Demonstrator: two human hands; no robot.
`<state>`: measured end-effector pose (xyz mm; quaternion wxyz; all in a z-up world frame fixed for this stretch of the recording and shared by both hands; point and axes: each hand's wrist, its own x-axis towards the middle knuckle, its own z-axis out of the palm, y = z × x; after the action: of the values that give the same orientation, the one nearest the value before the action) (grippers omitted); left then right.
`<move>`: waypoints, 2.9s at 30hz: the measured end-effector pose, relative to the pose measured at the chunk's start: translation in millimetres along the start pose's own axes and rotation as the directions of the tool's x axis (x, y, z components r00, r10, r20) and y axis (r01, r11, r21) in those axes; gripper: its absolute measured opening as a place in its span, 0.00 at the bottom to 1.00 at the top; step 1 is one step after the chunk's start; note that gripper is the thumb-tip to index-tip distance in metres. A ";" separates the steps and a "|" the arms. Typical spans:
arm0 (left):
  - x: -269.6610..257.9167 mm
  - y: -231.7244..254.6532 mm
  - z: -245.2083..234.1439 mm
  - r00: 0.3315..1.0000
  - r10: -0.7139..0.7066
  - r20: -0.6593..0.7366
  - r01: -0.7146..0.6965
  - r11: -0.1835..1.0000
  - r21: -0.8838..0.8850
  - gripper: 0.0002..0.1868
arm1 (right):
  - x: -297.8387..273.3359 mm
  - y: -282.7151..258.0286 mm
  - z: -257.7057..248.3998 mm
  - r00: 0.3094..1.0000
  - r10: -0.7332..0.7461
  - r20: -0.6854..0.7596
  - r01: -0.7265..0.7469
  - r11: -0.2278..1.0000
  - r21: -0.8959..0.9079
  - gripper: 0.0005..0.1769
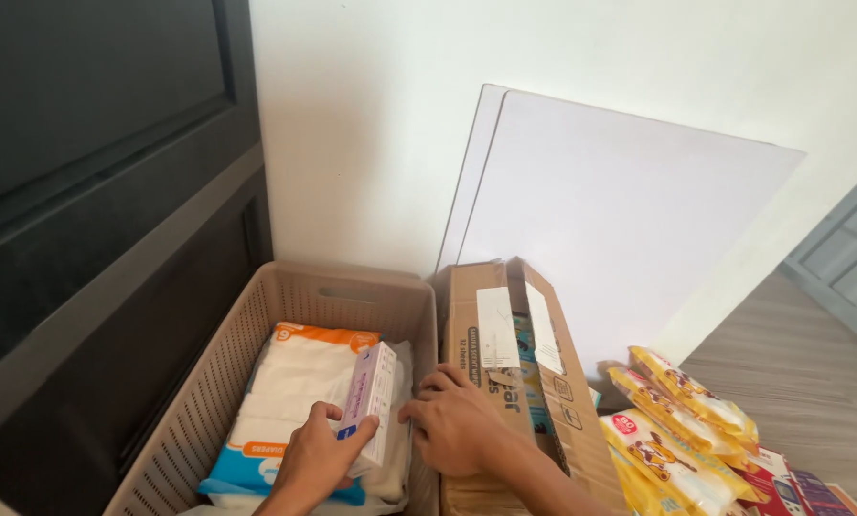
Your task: Sort and organize baby care supplies and cotton balls into storage baskets and boxes.
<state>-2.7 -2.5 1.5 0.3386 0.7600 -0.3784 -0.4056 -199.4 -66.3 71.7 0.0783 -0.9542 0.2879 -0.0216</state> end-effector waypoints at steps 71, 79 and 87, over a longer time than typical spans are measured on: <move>99.0 -30.3 95.9 0.917 0.368 0.151 -0.397 0.820 0.412 0.46 | 7.2 -13.7 -22.3 0.990 0.086 0.107 -0.098 0.989 0.109 0.16; 106.2 -33.3 89.9 0.907 0.365 0.211 -0.419 0.839 0.347 0.46 | 4.5 -16.8 -26.2 0.987 0.114 0.112 -0.127 0.985 0.120 0.16; 100.1 -39.3 64.9 0.803 0.595 0.023 -0.579 0.772 0.263 0.37 | 0.8 -18.9 -22.7 0.994 0.106 0.036 -0.110 0.988 0.109 0.14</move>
<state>-9.1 -82.0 -95.5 0.3584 0.6532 -0.6351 -0.2035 -190.3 -54.3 97.2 0.1364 -0.9316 0.3363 -0.0191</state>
